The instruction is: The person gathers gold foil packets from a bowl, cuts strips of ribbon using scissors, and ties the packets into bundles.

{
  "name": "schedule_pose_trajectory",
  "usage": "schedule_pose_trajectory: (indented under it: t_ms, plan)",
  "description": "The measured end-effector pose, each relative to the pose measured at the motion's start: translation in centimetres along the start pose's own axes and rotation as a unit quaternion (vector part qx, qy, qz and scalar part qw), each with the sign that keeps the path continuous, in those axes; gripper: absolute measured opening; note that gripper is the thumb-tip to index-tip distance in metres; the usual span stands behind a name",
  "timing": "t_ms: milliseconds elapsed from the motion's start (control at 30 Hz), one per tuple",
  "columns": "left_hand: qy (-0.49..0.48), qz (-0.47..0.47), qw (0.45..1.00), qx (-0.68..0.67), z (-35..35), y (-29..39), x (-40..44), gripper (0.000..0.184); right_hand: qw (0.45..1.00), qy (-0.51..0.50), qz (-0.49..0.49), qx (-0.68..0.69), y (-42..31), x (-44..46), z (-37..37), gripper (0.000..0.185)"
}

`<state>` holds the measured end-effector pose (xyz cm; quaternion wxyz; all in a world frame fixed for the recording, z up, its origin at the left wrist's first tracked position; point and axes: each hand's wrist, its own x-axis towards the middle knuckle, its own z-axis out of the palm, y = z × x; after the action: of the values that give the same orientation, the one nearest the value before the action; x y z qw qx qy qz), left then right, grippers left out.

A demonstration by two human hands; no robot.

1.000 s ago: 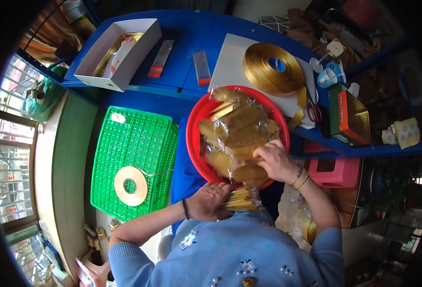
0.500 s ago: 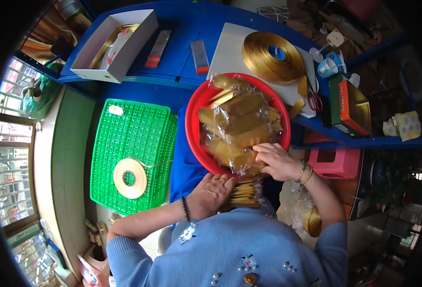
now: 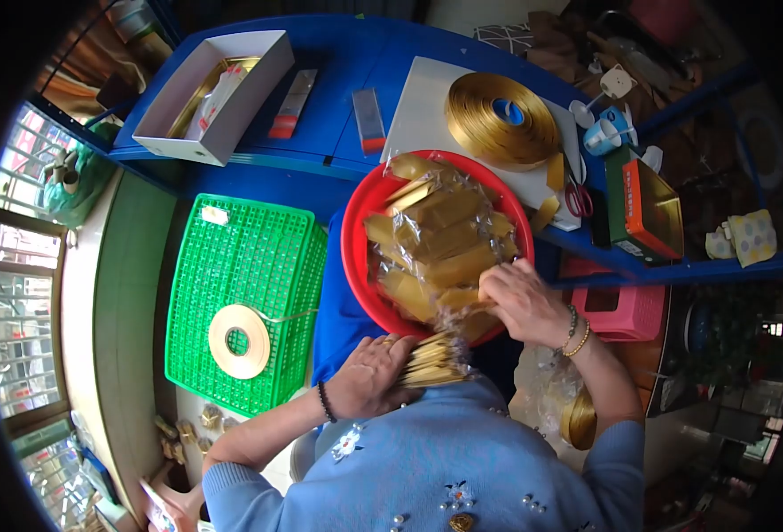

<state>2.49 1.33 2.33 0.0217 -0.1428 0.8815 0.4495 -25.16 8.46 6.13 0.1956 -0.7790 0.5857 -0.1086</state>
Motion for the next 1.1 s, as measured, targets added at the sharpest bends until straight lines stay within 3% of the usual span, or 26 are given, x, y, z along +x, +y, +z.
schedule_pose_trajectory:
  t_ms: [167, 467, 667, 767, 867, 1067, 1100]
  plan:
    - [0.023, 0.001, 1.000, 0.011, 0.2, 0.1, -0.1, 0.067, 0.994, 0.013, -0.033, -0.102, 2.1, 1.9, 1.1, 0.027]
    - [0.040, 0.010, 0.999, 0.011, 0.4, -0.2, 0.2, 0.065, 0.989, -0.010, -0.011, -0.144, 2.1, 2.7, 1.4, 0.027]
    - [0.044, 0.012, 0.999, 0.014, 0.5, -0.1, 0.0, 0.065, 0.991, 0.027, -0.044, -0.120, 3.0, 2.6, 2.2, 0.031]
    - [0.043, 0.010, 0.999, -0.001, 0.1, -0.1, -0.2, 0.067, 0.994, -0.035, 0.020, -0.103, 3.1, 2.8, 2.2, 0.035]
    - [0.049, 0.003, 0.999, -0.016, -0.2, -0.3, -0.7, 0.070, 0.996, 0.009, 0.026, -0.080, 2.2, 2.5, 1.9, 0.043]
    - [0.037, -0.029, 0.999, 0.008, -1.3, -0.9, -3.0, 0.072, 0.998, 0.017, 0.050, 0.016, 1.3, 1.2, 1.1, 0.030]
    - [0.047, -0.033, 0.998, 0.021, -1.5, -1.0, -3.8, 0.072, 0.996, 0.054, 0.053, 0.041, 0.2, 1.4, 0.2, 0.024]
